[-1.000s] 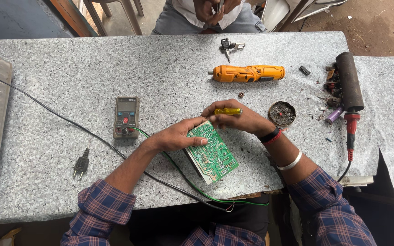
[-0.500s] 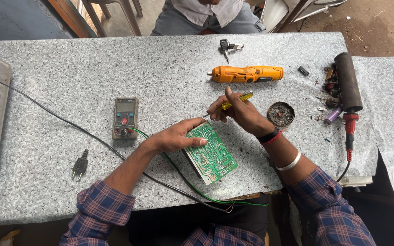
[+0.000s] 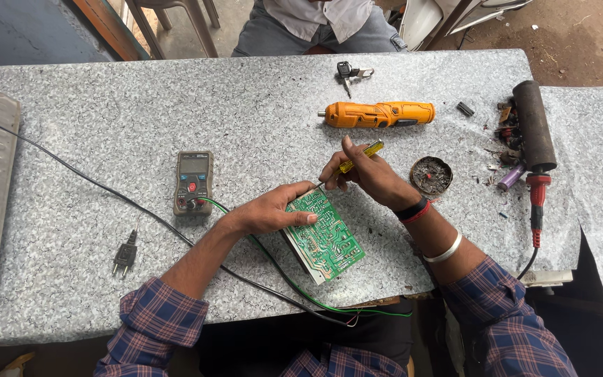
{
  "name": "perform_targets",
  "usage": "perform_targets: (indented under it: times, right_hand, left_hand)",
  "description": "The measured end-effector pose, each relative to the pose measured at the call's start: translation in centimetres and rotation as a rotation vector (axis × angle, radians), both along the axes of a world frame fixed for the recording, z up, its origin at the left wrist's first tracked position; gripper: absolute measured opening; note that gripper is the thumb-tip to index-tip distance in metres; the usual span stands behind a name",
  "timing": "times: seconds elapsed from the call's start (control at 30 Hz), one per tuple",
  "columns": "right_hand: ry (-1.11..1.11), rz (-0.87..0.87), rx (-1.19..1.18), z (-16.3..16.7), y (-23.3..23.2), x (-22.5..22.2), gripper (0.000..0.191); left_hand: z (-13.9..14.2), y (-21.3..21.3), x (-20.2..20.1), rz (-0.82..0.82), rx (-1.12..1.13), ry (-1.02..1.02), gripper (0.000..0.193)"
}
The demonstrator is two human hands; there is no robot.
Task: The person uses a yellow screwdriver to probe and adjust components on a green circuit board while holding it with the other hand. A multimeter is connected to the board, and the person repeatedly touches different points on the board with the screwdriver throughout the clip.
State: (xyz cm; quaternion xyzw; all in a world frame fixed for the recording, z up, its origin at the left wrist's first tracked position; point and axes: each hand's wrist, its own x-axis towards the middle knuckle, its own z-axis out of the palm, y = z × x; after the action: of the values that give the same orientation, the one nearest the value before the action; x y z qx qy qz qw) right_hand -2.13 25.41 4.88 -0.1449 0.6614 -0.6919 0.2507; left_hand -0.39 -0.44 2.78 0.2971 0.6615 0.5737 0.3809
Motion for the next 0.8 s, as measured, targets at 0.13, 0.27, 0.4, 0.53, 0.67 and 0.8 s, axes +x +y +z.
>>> perform_targets:
  times: [0.13,0.27,0.4,0.53,0.67,0.8]
  right_hand:
    - [-0.009,-0.018,0.019,-0.01,0.01,0.01,0.077]
    - [-0.005,-0.029,0.048,-0.01,0.04,0.09,0.076]
    - [0.001,-0.015,0.049,-0.07,0.05,0.08,0.076]
    - [-0.014,-0.03,0.029,-0.3,0.03,0.05,0.075]
    - [-0.013,-0.025,0.061,-0.53,0.13,0.06,0.075]
    - [-0.009,-0.066,0.037,-0.6,0.27,-0.05,0.073]
  left_hand:
    - [-0.06,-0.05,0.01,0.0,-0.001,0.013,0.067]
    - [-0.06,-0.14,-0.08,-0.005,0.014,0.005,0.067]
    - [0.02,-0.07,-0.05,-0.003,0.008,-0.005,0.066]
    - [0.01,-0.01,-0.06,0.002,0.0,-0.014,0.067]
    - [-0.13,-0.09,-0.13,0.005,-0.011,0.017,0.068]
    - [-0.23,-0.09,-0.2,-0.002,-0.023,0.021,0.064]
